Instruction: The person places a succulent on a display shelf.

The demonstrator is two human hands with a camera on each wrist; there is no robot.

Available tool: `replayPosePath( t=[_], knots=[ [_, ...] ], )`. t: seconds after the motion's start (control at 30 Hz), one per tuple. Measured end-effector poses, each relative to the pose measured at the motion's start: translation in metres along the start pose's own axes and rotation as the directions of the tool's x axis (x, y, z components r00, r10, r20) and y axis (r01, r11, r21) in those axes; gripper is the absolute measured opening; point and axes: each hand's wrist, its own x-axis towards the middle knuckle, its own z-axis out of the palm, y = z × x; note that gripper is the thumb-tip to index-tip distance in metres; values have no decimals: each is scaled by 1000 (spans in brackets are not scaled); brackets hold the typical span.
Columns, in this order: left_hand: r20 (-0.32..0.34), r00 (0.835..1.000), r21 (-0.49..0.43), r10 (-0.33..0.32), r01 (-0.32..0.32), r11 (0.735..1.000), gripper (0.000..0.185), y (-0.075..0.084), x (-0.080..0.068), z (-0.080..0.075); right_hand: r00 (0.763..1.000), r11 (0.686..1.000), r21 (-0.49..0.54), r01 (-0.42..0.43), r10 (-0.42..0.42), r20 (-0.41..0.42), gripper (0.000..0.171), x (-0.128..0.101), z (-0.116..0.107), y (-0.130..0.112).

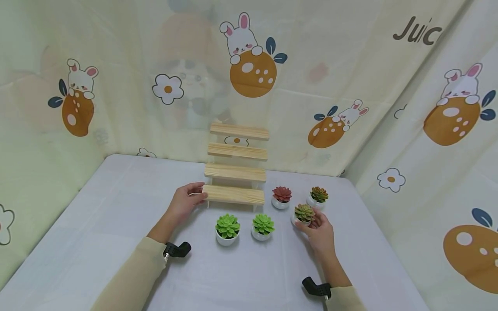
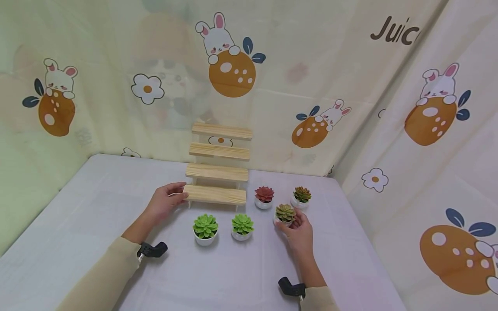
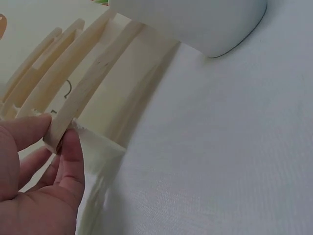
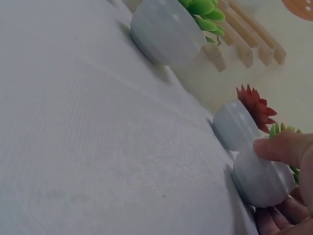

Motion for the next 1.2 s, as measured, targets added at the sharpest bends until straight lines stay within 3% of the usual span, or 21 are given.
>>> replayPosePath(
  t=[0.3, 0.9, 1.2],
  knots=[
    [12, 1000, -26, -1, 2, 1000, 49, -1, 1, -1, 999, 999, -18, -40, 40, -7, 79, -2, 2, 1],
    [7, 1000, -35, -28, 28, 999, 49, 2, 2, 0, 999, 997, -78, -21, 19, -28, 80, 1, 1, 5],
    [4, 1000, -34, -1, 1, 999, 48, 1, 0, 1, 999, 999, -30, -21, 19, -35, 80, -2, 1, 0]
  ],
)
